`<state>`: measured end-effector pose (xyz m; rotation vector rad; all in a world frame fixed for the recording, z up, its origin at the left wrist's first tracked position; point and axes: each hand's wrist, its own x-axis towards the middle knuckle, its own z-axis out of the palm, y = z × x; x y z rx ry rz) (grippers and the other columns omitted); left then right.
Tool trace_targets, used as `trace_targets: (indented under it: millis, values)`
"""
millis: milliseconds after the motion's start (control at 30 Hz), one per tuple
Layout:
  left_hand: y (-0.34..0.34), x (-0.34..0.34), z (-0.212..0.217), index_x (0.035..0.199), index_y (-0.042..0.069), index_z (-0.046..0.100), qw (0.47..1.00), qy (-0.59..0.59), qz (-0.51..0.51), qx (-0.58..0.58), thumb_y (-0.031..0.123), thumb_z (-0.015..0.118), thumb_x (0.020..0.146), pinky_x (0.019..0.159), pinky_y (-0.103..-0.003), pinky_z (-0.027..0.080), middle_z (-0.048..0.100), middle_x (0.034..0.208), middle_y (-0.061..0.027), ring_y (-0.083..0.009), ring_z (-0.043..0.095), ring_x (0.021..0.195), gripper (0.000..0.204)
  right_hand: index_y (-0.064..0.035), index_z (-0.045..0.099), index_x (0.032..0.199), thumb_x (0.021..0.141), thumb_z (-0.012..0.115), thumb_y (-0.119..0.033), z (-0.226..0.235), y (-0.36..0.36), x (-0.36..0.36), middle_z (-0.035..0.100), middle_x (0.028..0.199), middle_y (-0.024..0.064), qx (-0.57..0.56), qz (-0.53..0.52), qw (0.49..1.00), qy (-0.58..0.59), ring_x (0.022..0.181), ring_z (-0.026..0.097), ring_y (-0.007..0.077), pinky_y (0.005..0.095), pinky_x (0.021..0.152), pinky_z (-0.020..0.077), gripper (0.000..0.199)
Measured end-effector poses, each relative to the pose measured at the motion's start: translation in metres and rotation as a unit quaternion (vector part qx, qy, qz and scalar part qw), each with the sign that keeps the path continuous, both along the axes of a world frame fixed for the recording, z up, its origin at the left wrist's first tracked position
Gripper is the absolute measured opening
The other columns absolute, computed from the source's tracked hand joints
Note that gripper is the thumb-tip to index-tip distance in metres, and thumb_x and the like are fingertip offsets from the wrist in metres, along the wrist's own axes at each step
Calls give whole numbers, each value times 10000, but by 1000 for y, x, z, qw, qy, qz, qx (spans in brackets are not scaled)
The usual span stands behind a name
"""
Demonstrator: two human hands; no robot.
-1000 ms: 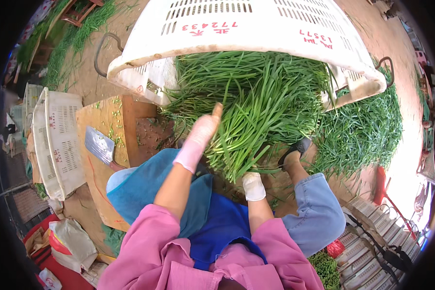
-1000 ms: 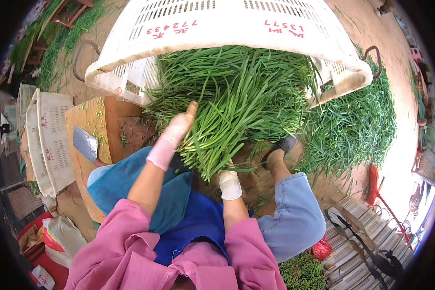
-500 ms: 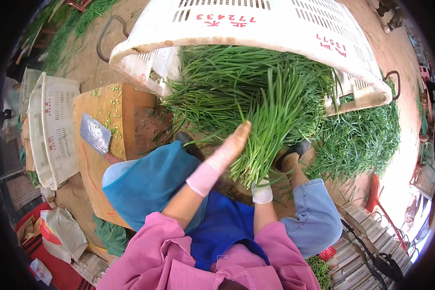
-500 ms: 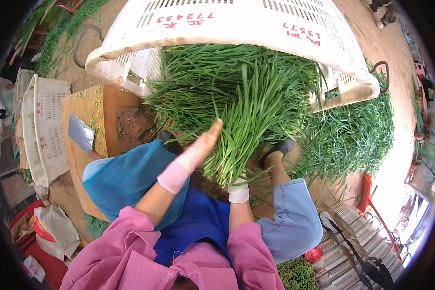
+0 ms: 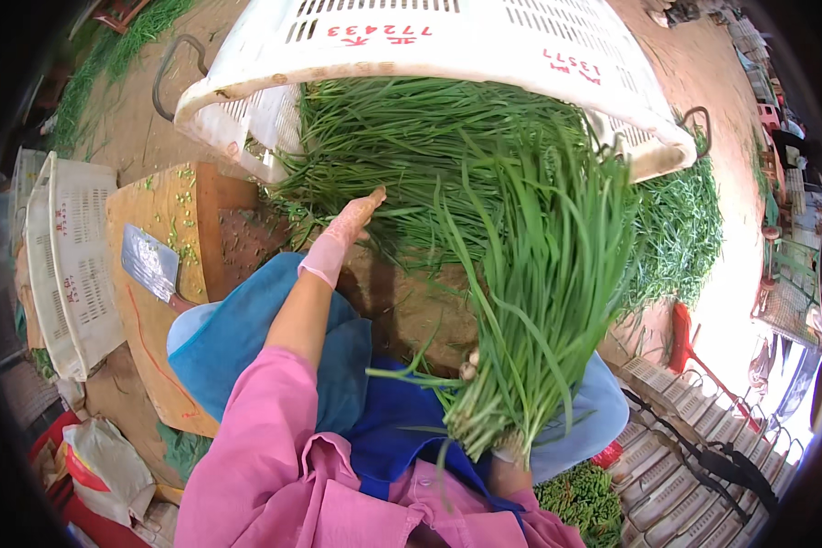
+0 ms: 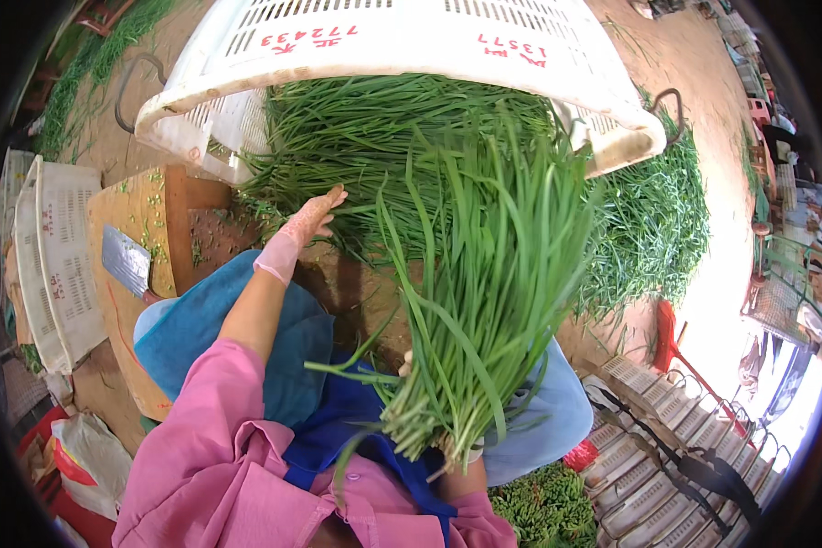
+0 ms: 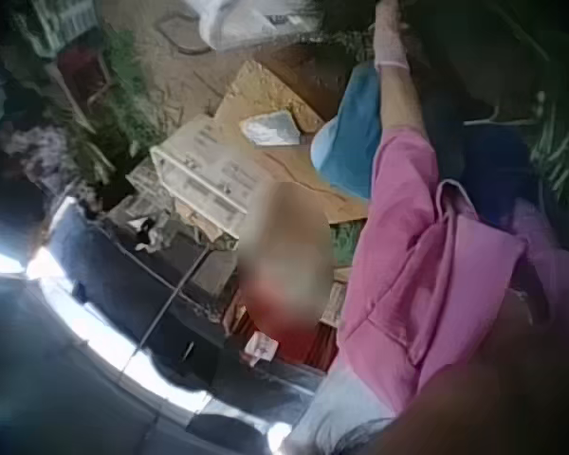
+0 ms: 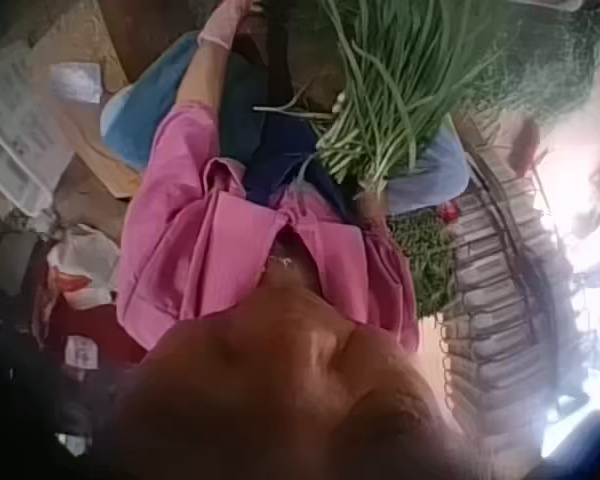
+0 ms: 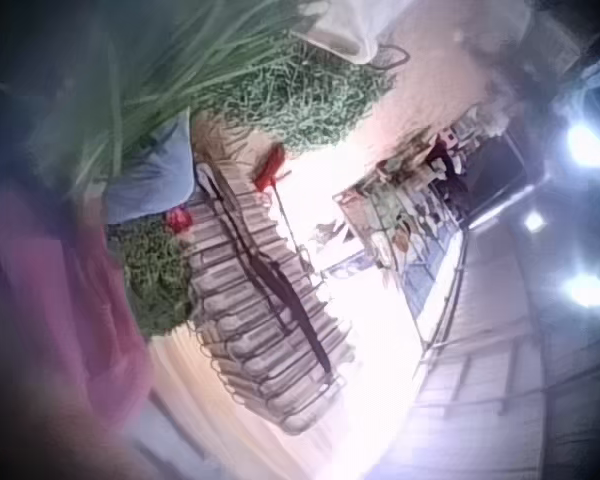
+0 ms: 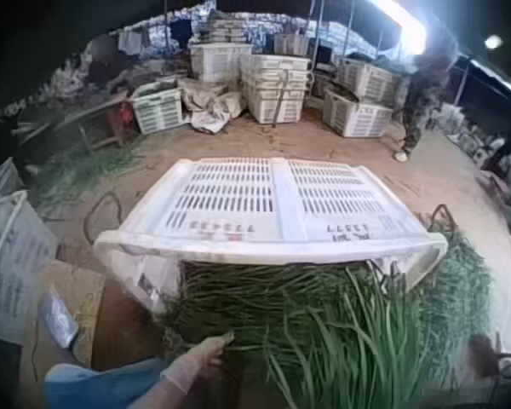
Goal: The person gathers green onions from a crate, aligns them into bundles, and ties them with rubber bands. The person uses a knife to trim the ends of the bundles and places the finished bundles into a basket.
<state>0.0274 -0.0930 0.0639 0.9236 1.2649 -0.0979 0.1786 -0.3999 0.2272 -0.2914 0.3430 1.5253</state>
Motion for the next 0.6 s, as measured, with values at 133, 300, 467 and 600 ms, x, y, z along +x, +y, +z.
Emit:
trace_targets:
  millis: [133, 300, 467, 600]
  values:
    - [-7, -4, 103, 1399, 206, 137, 975, 67, -208, 49, 624, 476, 764, 942, -447, 371, 171, 1441, -93, -379, 372, 1197, 832, 16, 344, 1281, 823, 504, -468, 32, -12, 2, 467, 1167, 236, -1, -3, 999, -54, 1062, 487, 362, 466, 857, 460, 684]
    - [-61, -18, 131, 1395, 230, -63, 904, -406, -110, -73, 739, 458, 676, 989, -532, 263, 102, 1442, -163, -397, 249, 1263, 1024, 13, 372, 1260, 840, 517, -377, -3, -20, 20, 482, 1167, 194, -51, -4, 994, -97, 1047, 501, 316, 414, 878, 448, 591]
    - [-102, 27, 112, 1363, 123, 199, 849, -503, 59, -149, 797, 461, 545, 892, -479, 415, 407, 1283, -99, -255, 477, 1105, 1092, 9, 400, 1239, 856, 530, -286, -23, -42, 14, 498, 1167, 151, -107, 39, 985, -132, 1032, 516, 270, 362, 899, 436, 501]
    - [-126, 1, 102, 1310, 37, 327, 907, -400, 48, -126, 696, 505, 675, 1009, -364, 303, 414, 1291, -81, -211, 421, 1152, 933, -10, 437, 1218, 825, 579, -206, -11, 2, -6, 529, 1156, 110, -84, 203, 892, -395, 1056, 516, 199, 306, 893, 417, 461]
